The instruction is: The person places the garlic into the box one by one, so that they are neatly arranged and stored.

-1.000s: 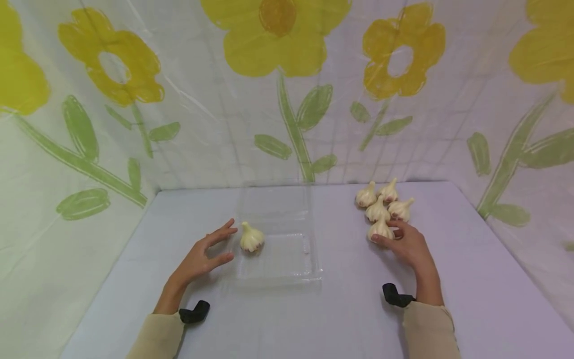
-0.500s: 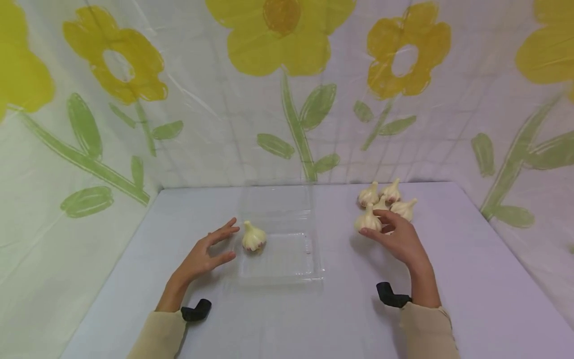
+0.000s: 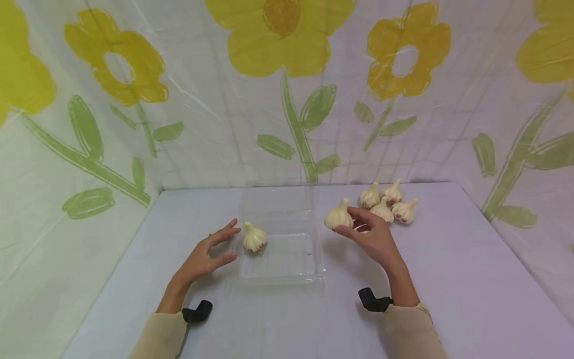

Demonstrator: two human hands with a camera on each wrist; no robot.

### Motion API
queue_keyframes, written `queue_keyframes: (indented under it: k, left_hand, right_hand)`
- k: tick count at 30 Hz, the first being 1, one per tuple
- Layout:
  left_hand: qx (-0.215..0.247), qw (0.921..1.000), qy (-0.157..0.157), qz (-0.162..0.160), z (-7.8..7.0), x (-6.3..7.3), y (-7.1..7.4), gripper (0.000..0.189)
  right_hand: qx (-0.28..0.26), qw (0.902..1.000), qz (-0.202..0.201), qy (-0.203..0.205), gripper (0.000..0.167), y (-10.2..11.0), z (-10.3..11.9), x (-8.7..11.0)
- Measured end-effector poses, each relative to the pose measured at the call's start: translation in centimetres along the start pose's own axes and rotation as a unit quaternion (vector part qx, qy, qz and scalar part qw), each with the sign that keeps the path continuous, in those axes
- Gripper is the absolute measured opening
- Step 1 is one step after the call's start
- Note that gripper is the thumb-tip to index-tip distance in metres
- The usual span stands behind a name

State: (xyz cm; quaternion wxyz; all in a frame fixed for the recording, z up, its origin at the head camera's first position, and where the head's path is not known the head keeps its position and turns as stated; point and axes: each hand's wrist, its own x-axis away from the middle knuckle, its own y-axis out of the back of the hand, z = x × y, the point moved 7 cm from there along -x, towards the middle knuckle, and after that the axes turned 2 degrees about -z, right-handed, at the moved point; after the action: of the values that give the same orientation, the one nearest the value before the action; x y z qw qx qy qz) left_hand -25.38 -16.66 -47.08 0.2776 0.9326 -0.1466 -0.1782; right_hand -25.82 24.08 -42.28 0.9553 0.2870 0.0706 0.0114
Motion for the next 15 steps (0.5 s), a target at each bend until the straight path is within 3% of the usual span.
queue_keyframes:
  k: [7, 15]
  left_hand:
    - [-0.003, 1.0000, 0.002, -0.001, 0.0, -0.1, 0.0, 0.061]
    - [-0.001, 1.0000, 0.002, -0.001, -0.1, 0.0, 0.0, 0.060]
  right_hand:
    - [-0.027, 0.9988, -0.001, 0.041, 0.056, -3.0, 1.4, -0.3]
    - [-0.040, 0.9951, 0.029, 0.086, 0.053, -6.5, 3.5, -0.1]
